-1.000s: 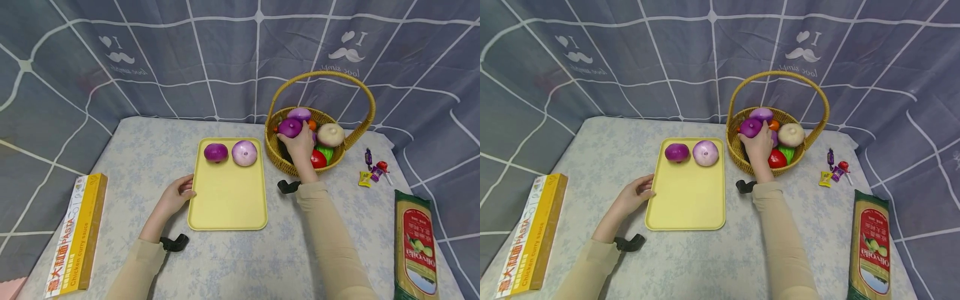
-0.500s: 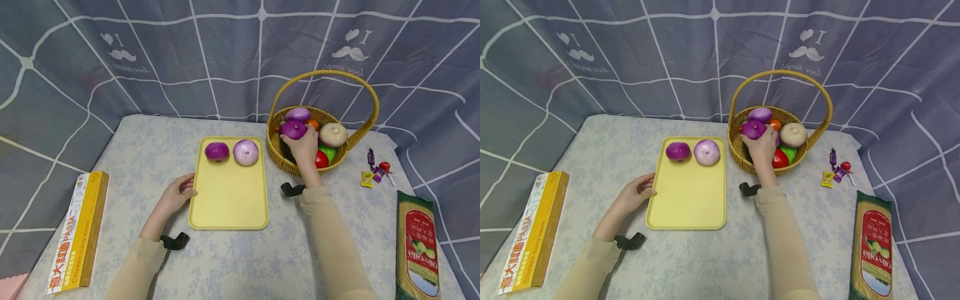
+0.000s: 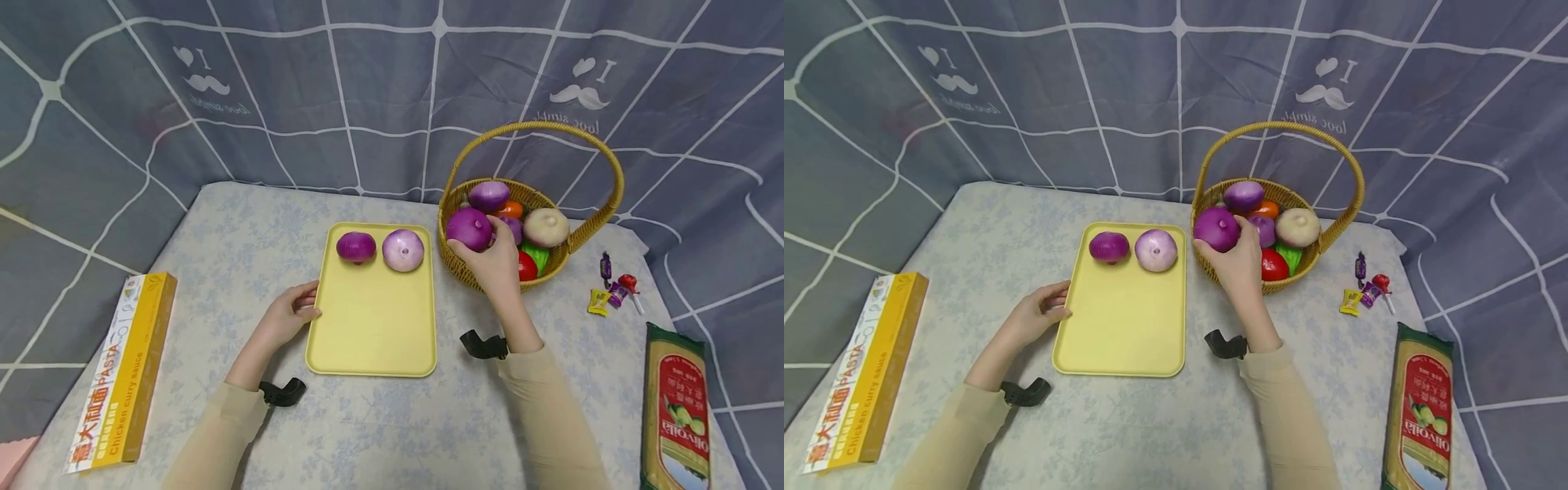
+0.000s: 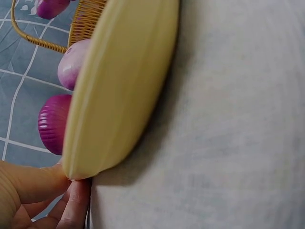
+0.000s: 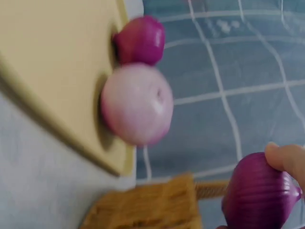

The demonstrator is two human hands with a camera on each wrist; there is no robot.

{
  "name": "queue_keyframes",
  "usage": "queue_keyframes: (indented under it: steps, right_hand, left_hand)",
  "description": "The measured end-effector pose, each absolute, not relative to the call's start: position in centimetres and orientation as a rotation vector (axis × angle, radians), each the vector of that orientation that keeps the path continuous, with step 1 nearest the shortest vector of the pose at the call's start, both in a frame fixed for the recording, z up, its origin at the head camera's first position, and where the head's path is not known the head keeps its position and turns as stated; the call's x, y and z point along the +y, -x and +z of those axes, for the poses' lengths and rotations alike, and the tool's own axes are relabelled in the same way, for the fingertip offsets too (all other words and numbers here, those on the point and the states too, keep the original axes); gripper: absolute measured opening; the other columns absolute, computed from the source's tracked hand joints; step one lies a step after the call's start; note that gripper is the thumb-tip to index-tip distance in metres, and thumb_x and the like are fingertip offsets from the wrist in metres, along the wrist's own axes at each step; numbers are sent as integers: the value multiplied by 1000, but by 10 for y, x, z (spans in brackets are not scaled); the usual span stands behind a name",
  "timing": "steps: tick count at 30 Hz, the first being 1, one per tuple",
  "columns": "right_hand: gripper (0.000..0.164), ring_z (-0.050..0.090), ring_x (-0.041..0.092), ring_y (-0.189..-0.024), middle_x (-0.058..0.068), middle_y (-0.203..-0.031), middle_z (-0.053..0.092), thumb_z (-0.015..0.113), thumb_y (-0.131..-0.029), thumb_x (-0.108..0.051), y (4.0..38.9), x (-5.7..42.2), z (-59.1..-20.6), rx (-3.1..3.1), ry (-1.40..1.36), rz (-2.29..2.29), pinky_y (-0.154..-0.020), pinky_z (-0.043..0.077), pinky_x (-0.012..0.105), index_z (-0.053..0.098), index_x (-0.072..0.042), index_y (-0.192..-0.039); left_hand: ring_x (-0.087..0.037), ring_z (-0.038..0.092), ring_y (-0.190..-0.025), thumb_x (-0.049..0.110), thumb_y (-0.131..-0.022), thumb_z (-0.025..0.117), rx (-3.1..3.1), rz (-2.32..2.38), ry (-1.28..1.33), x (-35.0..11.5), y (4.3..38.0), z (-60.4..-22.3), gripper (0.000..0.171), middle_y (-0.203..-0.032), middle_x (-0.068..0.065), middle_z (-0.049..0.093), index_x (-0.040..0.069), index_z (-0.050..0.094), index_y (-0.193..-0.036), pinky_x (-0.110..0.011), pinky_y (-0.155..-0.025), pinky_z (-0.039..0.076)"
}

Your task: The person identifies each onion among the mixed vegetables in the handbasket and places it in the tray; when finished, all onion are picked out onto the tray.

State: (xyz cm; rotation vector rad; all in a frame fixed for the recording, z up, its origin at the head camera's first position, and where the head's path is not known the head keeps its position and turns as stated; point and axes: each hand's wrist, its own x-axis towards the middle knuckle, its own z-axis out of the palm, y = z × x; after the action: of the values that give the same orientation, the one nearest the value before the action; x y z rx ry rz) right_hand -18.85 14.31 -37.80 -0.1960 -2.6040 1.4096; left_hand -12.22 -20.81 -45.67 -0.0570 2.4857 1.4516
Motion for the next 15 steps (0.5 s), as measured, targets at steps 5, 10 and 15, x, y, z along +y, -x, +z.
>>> queue_keyframes:
  steps: [5,10,15]
  right_hand:
    - [83,55,29,-118,16,-136,53,85,-77,-35,171,124,-380,-2634,59,1494,-102,51,45,45,-4,-143]
    - [83,57,29,-117,15,-133,57,86,-75,-33,159,98,-390,-2724,-89,1534,-100,52,44,46,-7,-143]
    - [86,57,29,-120,14,-136,56,87,-74,-34,152,69,-408,-2842,-273,1484,-99,52,43,46,-9,-145]
  left_hand:
    - [-35,50,-125,4,-98,59,2495,1433,57,-210,122,-456,60,-139,-21,47,5,35,-153,-39,-96,54]
    - [-35,51,-124,3,-97,59,2524,1424,28,-210,122,-456,60,-139,-21,47,4,36,-152,-40,-96,54]
    - [-37,52,-124,-1,-96,59,2545,1433,-14,-209,121,-459,60,-140,-23,46,1,36,-151,-42,-97,55]
